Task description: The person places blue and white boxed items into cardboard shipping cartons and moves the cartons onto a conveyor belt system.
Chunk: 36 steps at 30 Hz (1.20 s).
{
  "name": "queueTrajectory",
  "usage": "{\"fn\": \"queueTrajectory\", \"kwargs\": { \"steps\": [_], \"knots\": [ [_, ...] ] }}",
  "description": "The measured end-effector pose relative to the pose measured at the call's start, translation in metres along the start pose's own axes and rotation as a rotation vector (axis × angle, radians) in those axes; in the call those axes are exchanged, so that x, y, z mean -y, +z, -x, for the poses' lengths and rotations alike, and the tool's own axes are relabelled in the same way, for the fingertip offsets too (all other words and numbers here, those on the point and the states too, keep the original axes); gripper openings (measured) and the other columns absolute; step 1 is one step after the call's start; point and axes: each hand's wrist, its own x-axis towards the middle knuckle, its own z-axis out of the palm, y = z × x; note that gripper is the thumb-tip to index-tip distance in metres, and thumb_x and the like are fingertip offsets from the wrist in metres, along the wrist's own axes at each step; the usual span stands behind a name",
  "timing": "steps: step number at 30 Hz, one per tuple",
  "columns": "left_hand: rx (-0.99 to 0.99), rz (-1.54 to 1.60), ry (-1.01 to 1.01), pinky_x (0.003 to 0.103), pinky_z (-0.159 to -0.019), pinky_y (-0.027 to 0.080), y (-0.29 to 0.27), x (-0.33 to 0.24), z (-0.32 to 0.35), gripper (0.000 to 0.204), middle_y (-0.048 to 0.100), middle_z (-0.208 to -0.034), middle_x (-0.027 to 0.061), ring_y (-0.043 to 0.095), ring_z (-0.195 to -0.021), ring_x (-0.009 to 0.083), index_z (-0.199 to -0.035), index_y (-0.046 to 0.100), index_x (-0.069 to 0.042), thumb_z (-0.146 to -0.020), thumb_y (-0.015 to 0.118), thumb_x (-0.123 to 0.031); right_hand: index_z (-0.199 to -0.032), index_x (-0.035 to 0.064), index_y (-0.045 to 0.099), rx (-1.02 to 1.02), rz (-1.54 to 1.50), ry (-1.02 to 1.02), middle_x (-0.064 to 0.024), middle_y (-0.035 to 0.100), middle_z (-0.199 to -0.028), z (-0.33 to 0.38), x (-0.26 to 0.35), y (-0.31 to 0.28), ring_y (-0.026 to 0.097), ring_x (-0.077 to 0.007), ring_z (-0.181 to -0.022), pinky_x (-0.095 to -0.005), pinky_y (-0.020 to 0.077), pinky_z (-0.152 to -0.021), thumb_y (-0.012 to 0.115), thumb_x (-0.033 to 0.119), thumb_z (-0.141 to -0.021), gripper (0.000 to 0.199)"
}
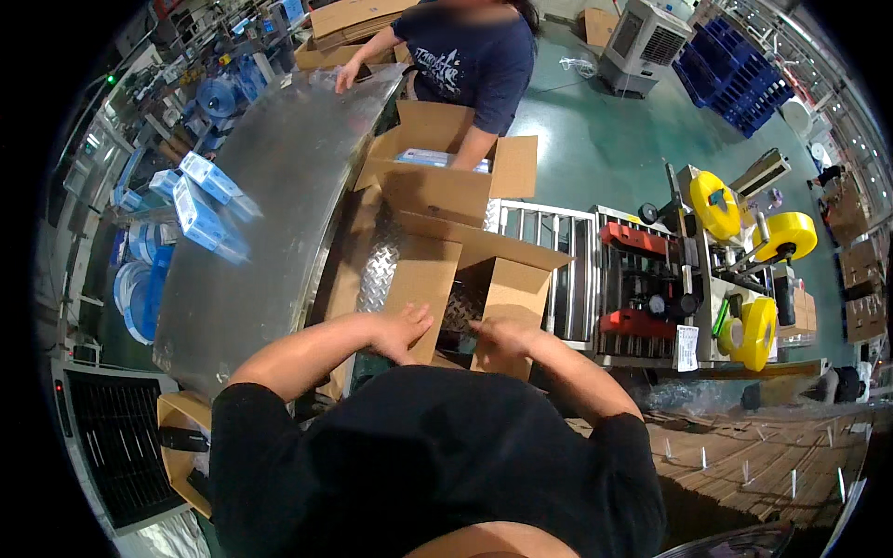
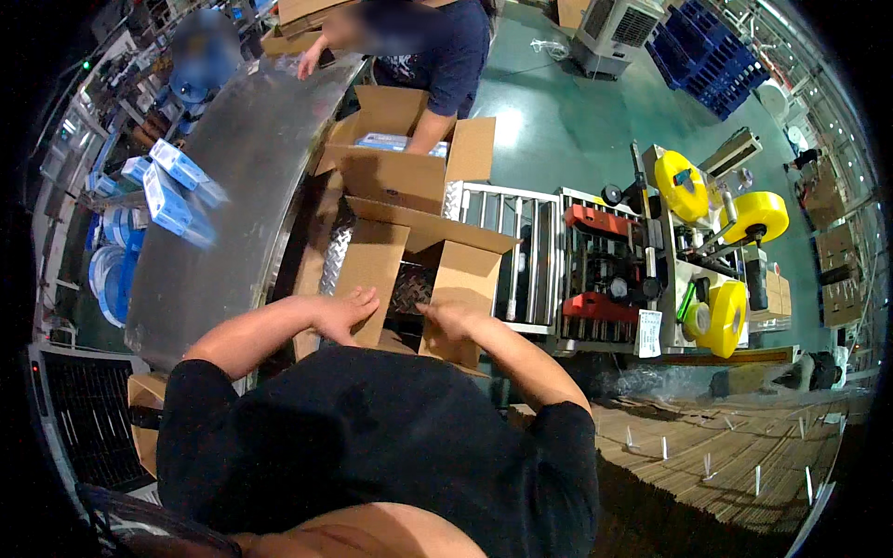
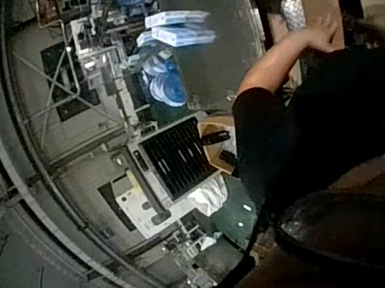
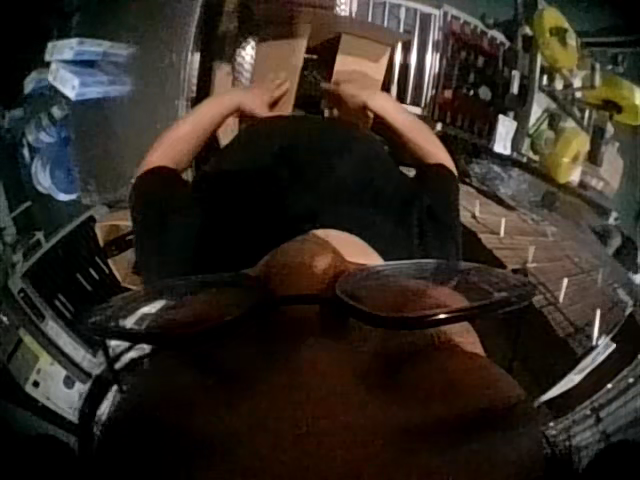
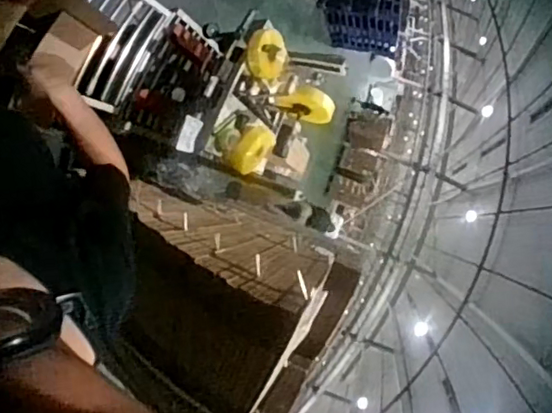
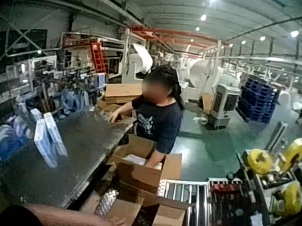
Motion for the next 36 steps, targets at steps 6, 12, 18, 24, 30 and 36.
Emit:
{"fn": "queueTrajectory", "kwargs": {
  "steps": [6, 12, 18, 24, 30, 36],
  "knots": [
    [-0.587, -0.101, -0.225, 0.044, -0.101, 0.037, 0.029, 0.024, -0.067, 0.054, 0.051, -0.13, 0.0177, 0.045, -0.123, 0.0361, -0.122, 0.057, -0.011, -0.08, 0.066, -0.043, -0.142, 0.0046, 0.032, -0.972, 0.367, 0.431, -0.0157, 0.043, -0.137, 0.043, -0.036, -0.062, 0.034, -0.0341, -0.134, -0.0579, 0.0226, -0.109, 0.072, 0.03, -0.078, 0.08],
    [-0.982, -0.28, -0.315, 0.052, -0.115, 0.018, 0.088, 0.039, -0.068, 0.062, 0.037, -0.144, 0.0187, 0.026, -0.14, 0.0327, -0.144, 0.034, -0.011, -0.088, 0.056, -0.029, -0.144, 0.0071, 0.034, -0.666, -0.012, 0.15, -0.0125, 0.03, -0.151, 0.03, -0.051, 0.042, 0.026, -0.0325, -0.141, -0.0623, 0.0187, -0.11, 0.061, 0.042, -0.088, 0.072],
    [-0.932, 0.159, -0.61, 0.045, -0.114, 0.023, 0.04, 0.158, -0.015, 0.06, 0.034, -0.148, 0.0185, 0.03, -0.138, 0.0318, -0.144, 0.034, -0.004, -0.093, 0.049, -0.034, -0.138, -0.0083, 0.034, -0.924, -0.766, 0.578, -0.0295, 0.038, -0.141, -0.08, -0.111, 0.094, 0.034, -0.0408, -0.134, -0.0428, 0.0264, -0.112, 0.06, 0.044, -0.089, 0.077],
    [-1.082, 1.23, -0.563, 0.042, -0.116, 0.018, 0.091, 0.249, 0.041, 0.08, 0.025, -0.154, 0.0175, 0.022, -0.143, 0.0315, -0.149, 0.025, -0.006, -0.091, 0.046, -0.058, -0.148, -0.0024, 0.018, -0.439, -1.715, 0.734, -0.0214, 0.059, -0.124, -0.109, -0.066, 0.154, 0.057, -0.0362, -0.114, -0.0453, 0.0283, -0.109, 0.069, 0.056, -0.08, 0.103],
    [-0.908, 0.462, -0.84, 0.045, -0.118, 0.006, 0.09, 0.221, -0.009, 0.085, 0.009, -0.158, 0.0169, 0.005, -0.146, 0.0359, -0.152, 0.015, -0.011, -0.091, 0.032, -0.067, -0.142, -0.0053, 0.031, -0.715, -0.877, 0.926, -0.0214, 0.062, -0.115, -0.085, -0.149, 0.193, 0.061, -0.028, -0.103, -0.0389, 0.0482, -0.088, 0.076, 0.052, -0.075, 0.099],
    [-0.791, 0.594, -0.822, 0.044, -0.118, 0.008, 0.074, 0.26, -0.008, 0.081, 0.012, -0.157, 0.0183, 0.008, -0.145, 0.0361, -0.151, 0.02, -0.011, -0.092, 0.028, -0.066, -0.139, -0.004, 0.038, -0.702, -1.445, 0.863, -0.023, 0.048, -0.137, -0.108, -0.135, 0.221, 0.047, -0.0343, -0.125, -0.0411, 0.0403, -0.1, 0.072, 0.056, -0.077, 0.093]
  ]
}}
